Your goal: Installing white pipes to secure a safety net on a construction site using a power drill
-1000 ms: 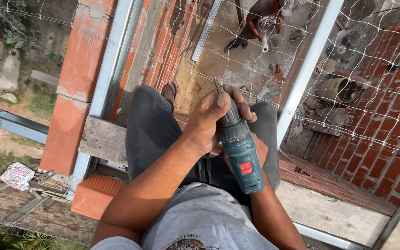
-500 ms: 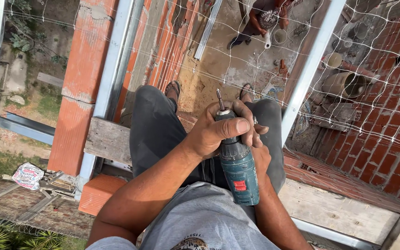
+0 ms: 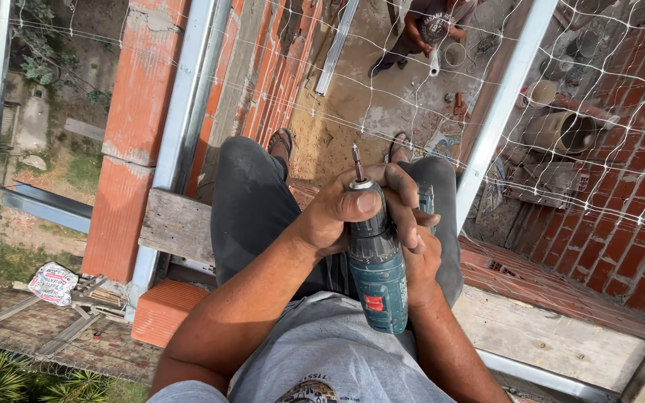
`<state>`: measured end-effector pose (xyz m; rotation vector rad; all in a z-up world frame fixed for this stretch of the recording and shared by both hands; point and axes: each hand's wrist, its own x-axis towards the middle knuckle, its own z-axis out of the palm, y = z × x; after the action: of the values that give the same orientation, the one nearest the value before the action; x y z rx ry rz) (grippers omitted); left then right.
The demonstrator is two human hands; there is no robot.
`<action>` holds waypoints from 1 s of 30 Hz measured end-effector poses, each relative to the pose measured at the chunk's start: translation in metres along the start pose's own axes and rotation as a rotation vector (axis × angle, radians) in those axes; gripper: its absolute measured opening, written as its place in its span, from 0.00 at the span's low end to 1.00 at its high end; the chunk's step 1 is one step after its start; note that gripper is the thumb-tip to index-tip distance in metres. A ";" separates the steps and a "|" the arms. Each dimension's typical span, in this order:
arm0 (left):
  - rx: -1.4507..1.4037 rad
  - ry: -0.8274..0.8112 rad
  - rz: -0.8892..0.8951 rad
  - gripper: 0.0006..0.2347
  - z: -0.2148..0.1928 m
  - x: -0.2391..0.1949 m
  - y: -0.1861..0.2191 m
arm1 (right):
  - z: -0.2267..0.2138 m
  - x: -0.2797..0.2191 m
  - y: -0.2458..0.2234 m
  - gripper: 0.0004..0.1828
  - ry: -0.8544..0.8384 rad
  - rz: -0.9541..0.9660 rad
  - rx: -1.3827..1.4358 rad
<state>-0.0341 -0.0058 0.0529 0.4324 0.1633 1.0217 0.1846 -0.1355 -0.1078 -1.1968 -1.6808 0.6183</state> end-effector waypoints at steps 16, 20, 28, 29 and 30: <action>0.180 0.256 -0.067 0.15 -0.012 -0.008 0.014 | -0.003 0.086 -0.077 0.14 -0.253 -0.233 -0.246; 0.263 0.344 -0.104 0.14 -0.015 -0.011 0.017 | 0.002 0.078 -0.082 0.21 -0.305 -0.170 -0.245; 0.361 0.430 -0.096 0.11 -0.015 -0.020 0.017 | 0.009 0.087 -0.107 0.28 -0.373 -0.056 -0.196; 0.367 0.437 -0.098 0.12 -0.017 -0.021 0.017 | 0.010 0.082 -0.104 0.30 -0.389 -0.035 -0.189; 0.367 0.439 -0.101 0.12 -0.016 -0.022 0.018 | 0.011 0.081 -0.106 0.30 -0.389 -0.032 -0.187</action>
<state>-0.0649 -0.0120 0.0446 0.5203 0.7670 0.9764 0.1231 -0.1015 0.0062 -1.2335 -2.1184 0.7208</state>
